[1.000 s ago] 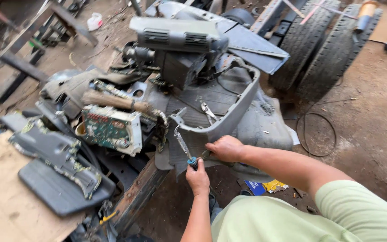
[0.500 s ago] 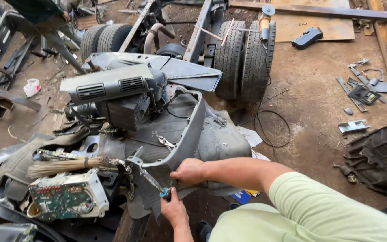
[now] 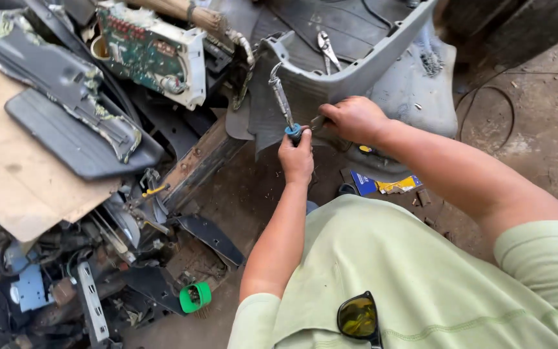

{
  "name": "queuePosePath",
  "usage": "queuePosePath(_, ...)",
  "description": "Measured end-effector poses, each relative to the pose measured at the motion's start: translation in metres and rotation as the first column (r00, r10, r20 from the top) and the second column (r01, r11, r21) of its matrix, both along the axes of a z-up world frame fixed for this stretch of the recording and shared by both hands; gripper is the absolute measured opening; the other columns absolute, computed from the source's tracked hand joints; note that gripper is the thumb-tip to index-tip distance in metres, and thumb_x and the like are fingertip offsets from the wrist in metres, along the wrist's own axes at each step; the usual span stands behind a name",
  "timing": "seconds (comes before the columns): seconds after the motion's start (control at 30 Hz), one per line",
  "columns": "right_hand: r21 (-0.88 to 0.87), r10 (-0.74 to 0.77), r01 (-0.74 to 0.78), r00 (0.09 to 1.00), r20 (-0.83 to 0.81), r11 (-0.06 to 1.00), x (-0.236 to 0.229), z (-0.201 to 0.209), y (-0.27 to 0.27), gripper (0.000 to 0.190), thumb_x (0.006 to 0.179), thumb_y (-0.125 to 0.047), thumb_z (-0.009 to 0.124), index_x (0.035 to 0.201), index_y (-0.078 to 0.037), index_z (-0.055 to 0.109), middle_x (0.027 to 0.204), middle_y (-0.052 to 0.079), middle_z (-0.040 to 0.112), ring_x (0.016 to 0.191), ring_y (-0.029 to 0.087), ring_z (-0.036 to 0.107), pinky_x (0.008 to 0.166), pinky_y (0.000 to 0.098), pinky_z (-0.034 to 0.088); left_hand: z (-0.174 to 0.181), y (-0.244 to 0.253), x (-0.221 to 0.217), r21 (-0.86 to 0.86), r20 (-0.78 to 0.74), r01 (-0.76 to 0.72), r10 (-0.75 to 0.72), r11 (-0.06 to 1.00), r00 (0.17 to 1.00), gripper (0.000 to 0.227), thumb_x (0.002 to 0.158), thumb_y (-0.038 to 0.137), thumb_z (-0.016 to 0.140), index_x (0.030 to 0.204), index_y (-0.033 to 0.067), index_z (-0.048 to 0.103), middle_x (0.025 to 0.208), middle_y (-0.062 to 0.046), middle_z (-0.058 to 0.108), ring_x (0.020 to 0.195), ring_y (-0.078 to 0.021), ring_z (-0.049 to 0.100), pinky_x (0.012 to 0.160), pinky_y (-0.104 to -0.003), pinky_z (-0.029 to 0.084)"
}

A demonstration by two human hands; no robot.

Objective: Using pliers and a screwdriver to repair or disassemble vehicle interior components like a dashboard and center console.

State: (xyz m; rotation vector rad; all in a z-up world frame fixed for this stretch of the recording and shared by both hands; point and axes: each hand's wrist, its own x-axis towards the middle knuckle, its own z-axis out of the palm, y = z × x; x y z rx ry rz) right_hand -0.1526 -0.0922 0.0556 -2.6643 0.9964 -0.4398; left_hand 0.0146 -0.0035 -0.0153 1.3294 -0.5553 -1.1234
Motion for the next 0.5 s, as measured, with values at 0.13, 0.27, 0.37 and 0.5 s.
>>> queuePosePath(0.13, 0.051, -0.046, 0.052, 0.992, -0.118, 0.997, 0.002, 0.012, 0.003, 0.029, 0.088, -0.03, 0.073, 0.109, -0.01, 0.066, 0.073, 0.014, 0.069, 0.073, 0.037, 0.068, 0.068, 0.0515, 0.053, 0.009, 0.001, -0.003, -0.021, 0.001, 0.015, -0.015, 1.0, 1.0, 0.011, 0.095, 0.011, 0.071, 0.104, 0.0058, 0.072, 0.075, 0.005, 0.06, 0.059, -0.0031, 0.051, 0.051, -0.024, 0.041)
queuePosePath(0.27, 0.036, -0.04, 0.042, 0.996, -0.076, 0.998, -0.001, 0.01, 0.002, 0.032, 0.087, -0.03, 0.074, 0.111, -0.01, 0.066, 0.073, 0.015, 0.069, 0.073, 0.038, 0.068, 0.066, 0.052, 0.053, 0.007, -0.006, -0.008, -0.009, 0.067, 0.031, -0.03, 0.999, 0.997, 0.01, 0.094, 0.011, 0.073, 0.102, 0.0055, 0.073, 0.077, 0.006, 0.062, 0.064, -0.0026, 0.052, 0.056, -0.023, 0.044)
queuePosePath(0.37, 0.048, -0.051, 0.055, 0.995, -0.082, 0.997, 0.0, 0.012, 0.003, 0.032, 0.087, -0.03, 0.074, 0.111, -0.01, 0.066, 0.074, 0.014, 0.069, 0.073, 0.038, 0.068, 0.066, 0.0523, 0.053, 0.005, -0.008, -0.007, -0.009, 0.051, 0.026, -0.025, 1.0, 0.998, 0.009, 0.094, 0.01, 0.074, 0.1, 0.0051, 0.072, 0.077, 0.006, 0.062, 0.063, -0.0032, 0.052, 0.056, -0.023, 0.043)
queuePosePath(0.5, 0.061, -0.047, 0.053, 0.995, -0.091, 0.997, 0.0, 0.013, 0.003, 0.031, 0.088, -0.03, 0.074, 0.111, -0.01, 0.066, 0.074, 0.014, 0.07, 0.074, 0.038, 0.069, 0.067, 0.0526, 0.053, 0.009, -0.006, -0.007, -0.002, 0.069, 0.04, -0.04, 0.999, 0.997, 0.008, 0.093, 0.01, 0.074, 0.099, 0.005, 0.072, 0.075, 0.005, 0.062, 0.062, -0.0039, 0.052, 0.055, -0.023, 0.044)
